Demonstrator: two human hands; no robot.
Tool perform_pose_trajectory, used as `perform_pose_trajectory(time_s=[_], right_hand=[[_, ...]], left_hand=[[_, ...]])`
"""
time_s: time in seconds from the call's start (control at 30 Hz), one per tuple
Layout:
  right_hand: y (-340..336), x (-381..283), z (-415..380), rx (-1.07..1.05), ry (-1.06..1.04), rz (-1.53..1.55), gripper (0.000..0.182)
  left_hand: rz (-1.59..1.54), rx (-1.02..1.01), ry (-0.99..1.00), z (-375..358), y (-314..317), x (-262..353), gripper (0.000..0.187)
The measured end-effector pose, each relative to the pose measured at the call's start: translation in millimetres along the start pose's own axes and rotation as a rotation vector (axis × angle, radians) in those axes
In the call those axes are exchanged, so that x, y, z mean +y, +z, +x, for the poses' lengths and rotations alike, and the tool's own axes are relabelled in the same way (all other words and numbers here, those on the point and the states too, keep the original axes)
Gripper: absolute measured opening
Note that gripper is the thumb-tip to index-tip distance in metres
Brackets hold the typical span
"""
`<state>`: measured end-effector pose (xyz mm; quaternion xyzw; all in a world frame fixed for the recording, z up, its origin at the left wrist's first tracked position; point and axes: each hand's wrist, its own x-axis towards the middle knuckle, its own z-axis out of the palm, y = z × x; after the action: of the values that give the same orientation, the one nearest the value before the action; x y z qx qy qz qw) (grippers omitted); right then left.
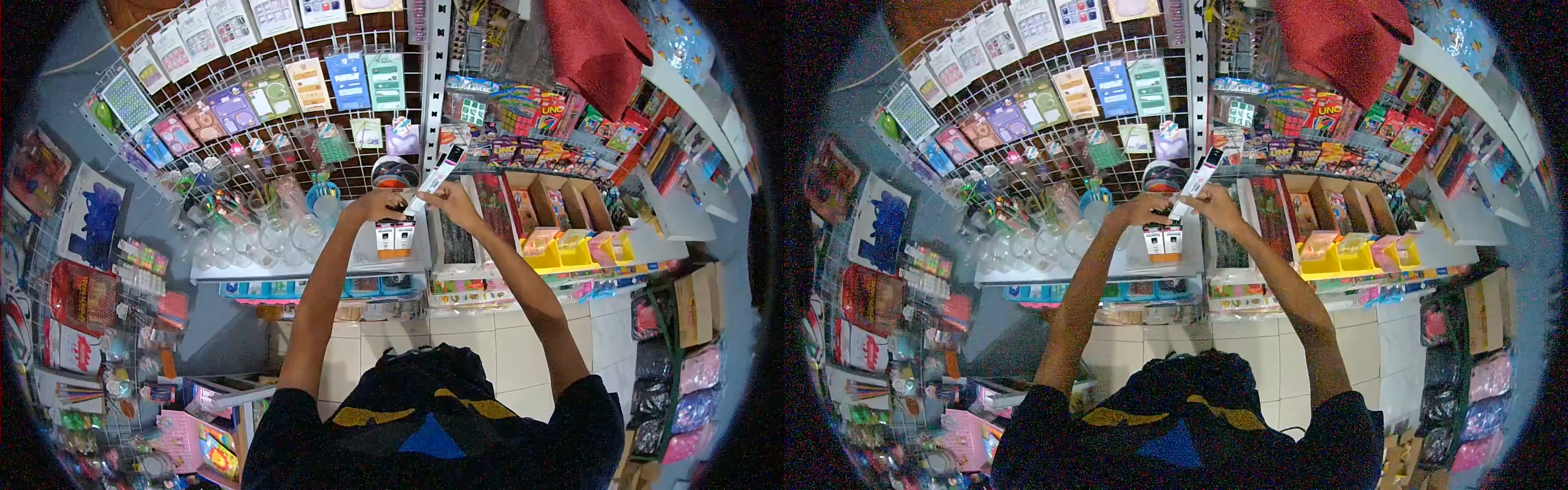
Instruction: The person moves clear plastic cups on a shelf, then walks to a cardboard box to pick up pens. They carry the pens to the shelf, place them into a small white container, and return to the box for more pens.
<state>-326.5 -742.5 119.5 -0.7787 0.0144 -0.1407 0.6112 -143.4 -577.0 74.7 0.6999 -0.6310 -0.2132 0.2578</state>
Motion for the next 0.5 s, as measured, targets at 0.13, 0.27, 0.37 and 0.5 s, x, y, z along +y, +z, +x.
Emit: perform_pose_trajectory(time_s=[0.13, 0.27, 0.37, 0.5], right_hand=[[4, 14, 4, 0.008, -0.021, 0.017, 0.021], [5, 22, 7, -0.024, -0.020, -0.063, 0.022], [11, 28, 13, -0.032, -0.011, -0.250, 0.024], [15, 46, 20, -0.091, -0.018, -0.496, 0.025]], left_hand=[[-0.024, 0.104, 0.081, -2, 9, -9, 0.025], [0.105, 0.199, 0.196, -4, 12, -5, 0.019], [0.119, 0.224, 0.125, -14, 4, 23, 0.016], [0.085, 0.272, 0.163, -11, 10, 10, 0.014]])
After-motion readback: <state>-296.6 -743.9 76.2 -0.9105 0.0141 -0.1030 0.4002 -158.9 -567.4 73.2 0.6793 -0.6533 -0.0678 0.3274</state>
